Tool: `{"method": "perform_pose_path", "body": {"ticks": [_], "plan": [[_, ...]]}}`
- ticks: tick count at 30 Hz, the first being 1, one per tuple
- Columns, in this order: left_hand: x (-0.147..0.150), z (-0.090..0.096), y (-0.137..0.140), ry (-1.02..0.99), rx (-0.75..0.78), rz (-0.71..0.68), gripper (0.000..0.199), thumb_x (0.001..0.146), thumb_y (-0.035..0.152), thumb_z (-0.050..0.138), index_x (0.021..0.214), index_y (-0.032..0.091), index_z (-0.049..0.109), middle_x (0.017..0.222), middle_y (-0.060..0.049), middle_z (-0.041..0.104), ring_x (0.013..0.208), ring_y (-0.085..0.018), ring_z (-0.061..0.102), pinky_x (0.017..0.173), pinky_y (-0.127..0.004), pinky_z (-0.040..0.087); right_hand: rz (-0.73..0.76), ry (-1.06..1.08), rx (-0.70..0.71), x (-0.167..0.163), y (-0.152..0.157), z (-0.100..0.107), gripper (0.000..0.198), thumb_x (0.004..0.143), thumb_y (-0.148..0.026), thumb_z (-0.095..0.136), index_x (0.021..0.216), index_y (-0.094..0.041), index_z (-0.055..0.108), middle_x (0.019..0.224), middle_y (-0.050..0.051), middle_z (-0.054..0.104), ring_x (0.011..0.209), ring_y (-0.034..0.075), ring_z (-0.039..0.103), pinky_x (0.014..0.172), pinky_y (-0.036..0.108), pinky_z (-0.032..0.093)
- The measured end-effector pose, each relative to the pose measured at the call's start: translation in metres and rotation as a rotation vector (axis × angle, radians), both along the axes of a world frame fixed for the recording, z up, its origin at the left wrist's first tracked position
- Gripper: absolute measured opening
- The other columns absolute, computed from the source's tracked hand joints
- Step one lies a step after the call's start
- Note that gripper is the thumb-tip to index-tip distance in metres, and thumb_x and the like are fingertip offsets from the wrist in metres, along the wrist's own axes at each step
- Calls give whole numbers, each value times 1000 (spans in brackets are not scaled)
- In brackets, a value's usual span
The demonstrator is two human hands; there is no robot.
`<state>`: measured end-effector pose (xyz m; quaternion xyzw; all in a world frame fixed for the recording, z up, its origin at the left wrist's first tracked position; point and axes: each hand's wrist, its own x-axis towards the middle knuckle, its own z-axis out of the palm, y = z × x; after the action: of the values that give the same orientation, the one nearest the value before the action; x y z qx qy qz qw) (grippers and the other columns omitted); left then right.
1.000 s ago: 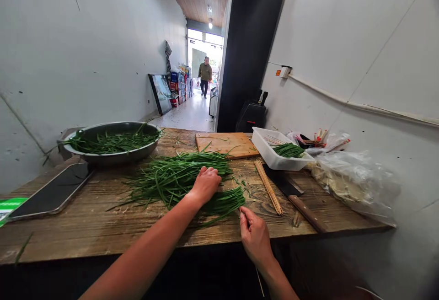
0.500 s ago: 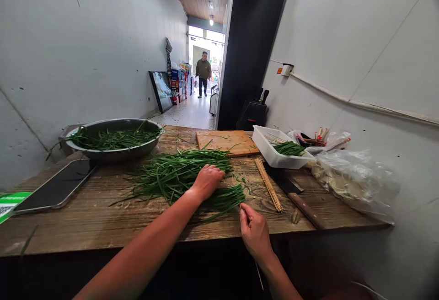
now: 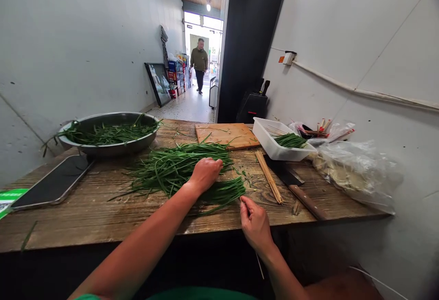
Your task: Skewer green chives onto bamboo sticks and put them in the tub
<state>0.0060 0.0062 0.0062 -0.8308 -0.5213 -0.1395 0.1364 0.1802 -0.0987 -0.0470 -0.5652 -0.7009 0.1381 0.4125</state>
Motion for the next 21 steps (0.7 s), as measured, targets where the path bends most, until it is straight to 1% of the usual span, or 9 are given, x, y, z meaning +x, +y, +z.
{"method": "perform_pose_path", "body": {"ticks": [2, 6, 8, 11, 15, 18, 21], "plan": [[2, -1, 1, -56, -54, -2, 30, 85, 30, 36, 84, 15, 61, 70, -9, 63, 71, -20, 58, 64, -28, 39, -4, -2, 2, 0, 0, 1, 32, 83, -25, 38, 99, -12, 62, 85, 9, 69, 68, 17, 64, 58, 23, 46], [2, -9, 7, -259, -180, -94, 25, 83, 29, 41, 88, 20, 63, 82, -5, 66, 76, -16, 60, 66, -23, 40, -2, -18, -12, 0, 0, 1, 32, 84, -25, 37, 98, -13, 62, 77, 7, 68, 60, 16, 63, 54, 23, 45], [2, -13, 11, -337, -213, -116, 24, 81, 28, 43, 88, 20, 65, 85, -4, 67, 78, -16, 60, 68, -23, 41, 0, -20, -13, 1, 0, 1, 31, 84, -25, 37, 98, -13, 63, 75, 7, 68, 58, 16, 62, 52, 22, 44], [2, -16, 14, -410, -229, -121, 24, 79, 27, 45, 85, 19, 67, 82, -4, 68, 75, -16, 60, 68, -23, 42, -4, -15, 6, 1, 0, 1, 30, 83, -23, 37, 97, -14, 63, 78, 7, 68, 60, 15, 62, 55, 21, 44], [5, -13, 12, -473, -245, -138, 25, 77, 27, 46, 85, 17, 67, 78, -3, 68, 72, -15, 60, 66, -22, 42, -8, -23, 17, 0, 1, 1, 30, 83, -23, 38, 97, -13, 63, 78, 8, 68, 58, 15, 62, 54, 21, 44], [8, -9, 8, -509, -259, -136, 26, 77, 27, 46, 86, 16, 67, 76, -3, 68, 70, -14, 60, 66, -21, 42, -9, -20, 27, 0, 1, 1, 31, 82, -22, 38, 97, -12, 64, 79, 8, 68, 60, 15, 62, 55, 22, 45], [9, -5, 5, -553, -273, -139, 27, 76, 27, 46, 86, 16, 68, 76, -3, 68, 68, -13, 59, 64, -20, 42, -9, -21, 30, 0, 1, 2, 31, 82, -21, 39, 97, -12, 64, 76, 7, 68, 55, 14, 61, 52, 22, 44]]}}
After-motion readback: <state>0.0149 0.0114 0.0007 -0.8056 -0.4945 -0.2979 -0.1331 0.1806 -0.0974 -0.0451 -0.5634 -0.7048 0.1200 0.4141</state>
